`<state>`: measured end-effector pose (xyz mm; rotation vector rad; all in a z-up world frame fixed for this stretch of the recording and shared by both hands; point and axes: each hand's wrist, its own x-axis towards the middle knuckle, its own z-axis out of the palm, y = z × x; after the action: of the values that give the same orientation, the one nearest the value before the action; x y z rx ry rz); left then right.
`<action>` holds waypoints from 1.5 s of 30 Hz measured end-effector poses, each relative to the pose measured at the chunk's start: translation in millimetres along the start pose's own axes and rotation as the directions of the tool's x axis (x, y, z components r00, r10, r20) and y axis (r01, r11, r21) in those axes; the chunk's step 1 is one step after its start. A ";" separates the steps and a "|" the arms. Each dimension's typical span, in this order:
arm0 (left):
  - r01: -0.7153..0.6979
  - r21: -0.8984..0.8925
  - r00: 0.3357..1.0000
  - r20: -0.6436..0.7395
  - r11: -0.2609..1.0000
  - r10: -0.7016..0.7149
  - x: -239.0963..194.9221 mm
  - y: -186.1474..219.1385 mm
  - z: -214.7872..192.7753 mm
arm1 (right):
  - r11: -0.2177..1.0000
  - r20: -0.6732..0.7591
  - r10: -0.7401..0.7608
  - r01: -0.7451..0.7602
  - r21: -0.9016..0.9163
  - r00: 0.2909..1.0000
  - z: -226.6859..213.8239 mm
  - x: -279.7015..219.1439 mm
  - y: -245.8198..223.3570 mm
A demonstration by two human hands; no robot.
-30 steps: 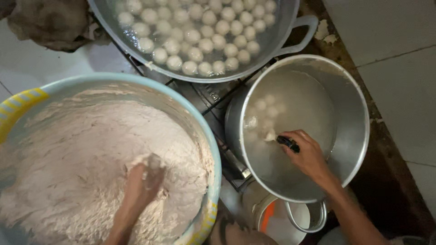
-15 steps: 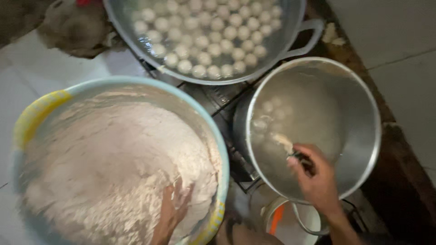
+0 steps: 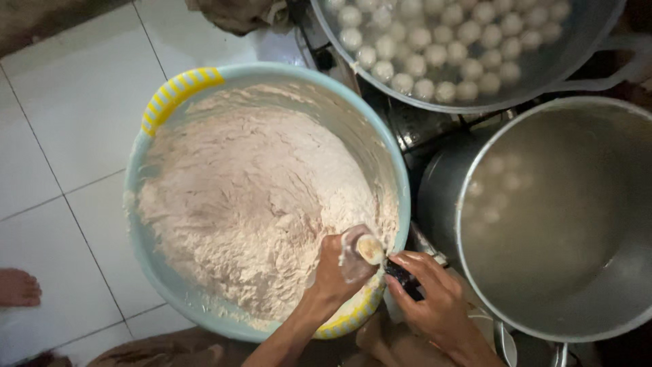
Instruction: The person scoops dough from a large basin using a small scoop and drops the formed balls into a pot of boiling water. Another person occasionally stirs the boiling pot with a wooden spoon.
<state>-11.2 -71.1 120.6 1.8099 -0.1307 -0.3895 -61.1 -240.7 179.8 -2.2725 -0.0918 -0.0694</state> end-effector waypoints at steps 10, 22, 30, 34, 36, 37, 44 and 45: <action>0.051 -0.003 0.994 0.097 0.999 -0.050 -1.3 2.7 -6.5 | 0.516 0.508 0.544 -0.743 0.425 0.668 11.6 -25.3 52.9; 0.110 0.387 0.978 0.122 0.915 -0.169 -1.6 -38.8 4.3 | 0.314 0.713 0.479 -0.858 0.405 0.512 12.3 -18.0 61.5; -0.106 0.581 0.993 0.108 0.807 0.052 -34.1 -109.9 8.4 | 0.482 0.398 0.705 -0.808 0.339 0.587 -77.1 -52.0 99.9; -0.029 0.579 0.990 0.128 0.814 -0.055 -20.4 -105.7 -0.7 | 0.657 -0.045 0.742 -0.739 -0.148 0.669 -126.0 -38.2 161.5; 0.031 0.480 0.978 0.168 0.877 -0.126 -17.4 -99.3 -6.9 | 0.693 -0.139 0.609 -0.609 -0.386 0.781 -140.8 -33.8 178.0; 0.052 0.403 0.975 0.178 0.914 -0.134 -13.4 -98.0 -9.6 | 0.701 -0.139 0.549 -0.544 -0.461 0.824 -144.9 -31.3 180.1; 0.167 0.084 0.986 -0.003 0.982 -0.167 -27.2 -100.9 14.4 | 0.766 -0.233 0.229 -0.323 -0.556 0.945 -106.3 -34.8 101.3; 0.227 0.032 0.974 0.016 0.973 -0.227 -26.7 -97.3 19.6 | 0.830 -0.230 0.204 -0.293 -0.475 0.952 -92.4 -38.6 81.5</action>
<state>-53.7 -54.6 28.5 1.8567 0.0582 -0.5703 -94.0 -365.5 174.5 -2.7719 0.3585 -0.1662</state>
